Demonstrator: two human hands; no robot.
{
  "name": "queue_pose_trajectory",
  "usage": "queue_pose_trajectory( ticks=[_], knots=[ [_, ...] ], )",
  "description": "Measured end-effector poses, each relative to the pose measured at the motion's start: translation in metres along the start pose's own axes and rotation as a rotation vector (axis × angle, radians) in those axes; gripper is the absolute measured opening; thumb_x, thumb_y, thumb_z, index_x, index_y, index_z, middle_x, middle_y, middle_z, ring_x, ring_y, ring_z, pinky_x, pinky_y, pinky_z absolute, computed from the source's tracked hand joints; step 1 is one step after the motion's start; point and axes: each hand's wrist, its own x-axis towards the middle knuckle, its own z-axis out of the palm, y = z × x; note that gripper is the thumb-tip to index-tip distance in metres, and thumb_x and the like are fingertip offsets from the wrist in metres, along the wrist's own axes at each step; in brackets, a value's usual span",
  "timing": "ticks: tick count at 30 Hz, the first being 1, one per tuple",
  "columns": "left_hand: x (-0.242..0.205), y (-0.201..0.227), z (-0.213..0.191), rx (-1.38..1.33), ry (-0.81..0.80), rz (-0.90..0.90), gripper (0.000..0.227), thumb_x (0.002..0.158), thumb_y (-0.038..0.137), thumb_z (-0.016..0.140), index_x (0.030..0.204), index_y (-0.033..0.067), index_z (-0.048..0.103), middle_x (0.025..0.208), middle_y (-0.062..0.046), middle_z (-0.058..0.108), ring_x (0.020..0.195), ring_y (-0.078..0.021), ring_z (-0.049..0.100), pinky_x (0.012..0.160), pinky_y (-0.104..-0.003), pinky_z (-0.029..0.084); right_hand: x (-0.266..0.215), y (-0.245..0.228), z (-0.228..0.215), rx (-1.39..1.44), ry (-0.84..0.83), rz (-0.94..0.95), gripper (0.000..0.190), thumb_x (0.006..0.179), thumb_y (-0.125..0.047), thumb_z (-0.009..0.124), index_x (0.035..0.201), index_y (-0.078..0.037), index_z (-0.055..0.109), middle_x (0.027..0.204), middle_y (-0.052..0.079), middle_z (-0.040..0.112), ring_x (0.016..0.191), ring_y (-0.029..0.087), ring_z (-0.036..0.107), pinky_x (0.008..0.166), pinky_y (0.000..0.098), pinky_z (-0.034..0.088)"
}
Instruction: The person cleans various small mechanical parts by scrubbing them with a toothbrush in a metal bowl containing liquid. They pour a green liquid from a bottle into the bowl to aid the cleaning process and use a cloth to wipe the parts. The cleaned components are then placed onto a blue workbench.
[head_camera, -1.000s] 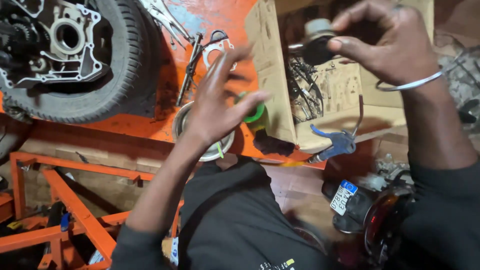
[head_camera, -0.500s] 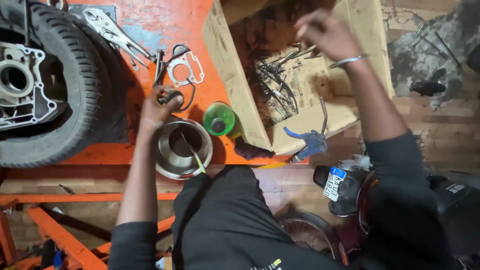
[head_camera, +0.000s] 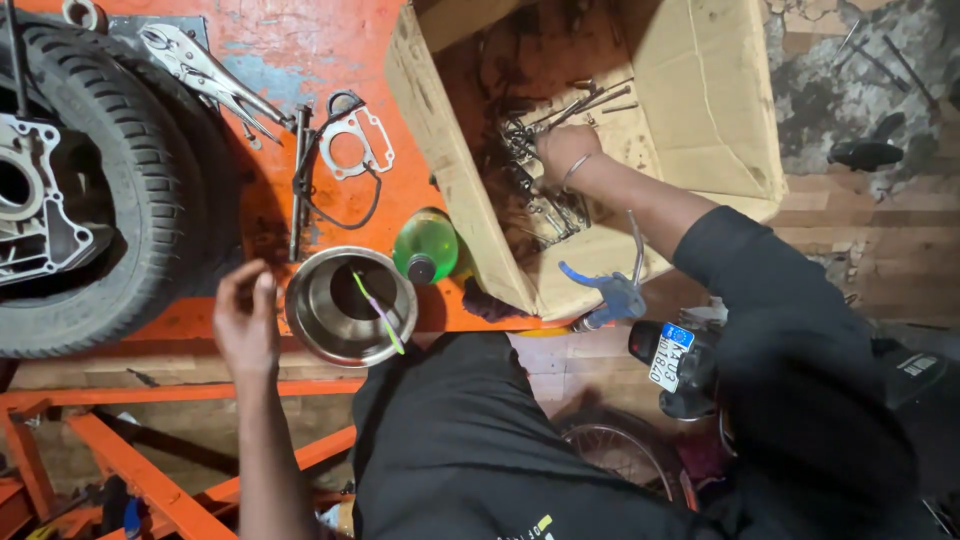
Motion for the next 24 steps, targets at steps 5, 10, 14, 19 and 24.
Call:
queue_pose_trajectory(
  ticks=[5,10,14,19,24],
  knots=[
    [-0.051,-0.013,-0.015,-0.006,0.111,-0.209,0.026,0.105,0.018,0.066,0.126,0.0022,0.067,0.108,-0.005,0.066,0.090,-0.0091,0.062,0.072,-0.023,0.056,-0.010,0.006,-0.027,0.200,-0.112,0.136,0.080,0.083,-0.055,0.081,0.138,-0.006,0.049,0.109,0.019,0.070,0.099,0.031,0.070,0.084,0.0421,0.060],
    [-0.071,-0.026,-0.017,-0.224,0.176,-0.293,0.021,0.105,0.015,0.064,0.122,0.0025,0.066,0.105,-0.005,0.068,0.086,-0.0085,0.063,0.067,-0.022,0.054,0.031,0.036,0.013,0.381,-0.045,0.075,0.029,0.086,-0.037,0.077,0.105,-0.016,0.070,0.102,0.013,0.073,0.095,0.030,0.072,0.087,0.0459,0.057],
    [-0.073,-0.013,-0.019,-0.163,0.184,-0.309,0.020,0.106,0.015,0.063,0.121,0.0013,0.067,0.106,-0.005,0.070,0.080,-0.0095,0.060,0.068,-0.022,0.052,0.031,0.025,0.015,0.366,0.057,-0.046,0.026,0.086,-0.033,0.077,0.099,-0.011,0.070,0.101,0.014,0.074,0.094,0.030,0.072,0.089,0.0445,0.056],
    [-0.069,-0.013,-0.015,-0.291,0.135,-0.238,0.024,0.107,0.017,0.064,0.123,-0.0004,0.064,0.112,-0.007,0.072,0.083,-0.0073,0.060,0.072,-0.020,0.051,0.008,-0.006,0.012,0.364,0.067,-0.164,0.037,0.083,-0.038,0.079,0.101,-0.007,0.069,0.095,0.015,0.073,0.092,0.031,0.067,0.083,0.0463,0.056],
    [-0.071,0.003,-0.010,-0.267,0.114,-0.222,0.026,0.106,0.019,0.065,0.124,-0.0009,0.065,0.112,-0.008,0.071,0.087,-0.0079,0.062,0.074,-0.021,0.051,0.026,0.011,0.012,0.279,-0.095,-0.065,0.033,0.092,-0.036,0.074,0.106,-0.007,0.073,0.098,0.020,0.072,0.091,0.030,0.069,0.083,0.0446,0.058]
  ],
)
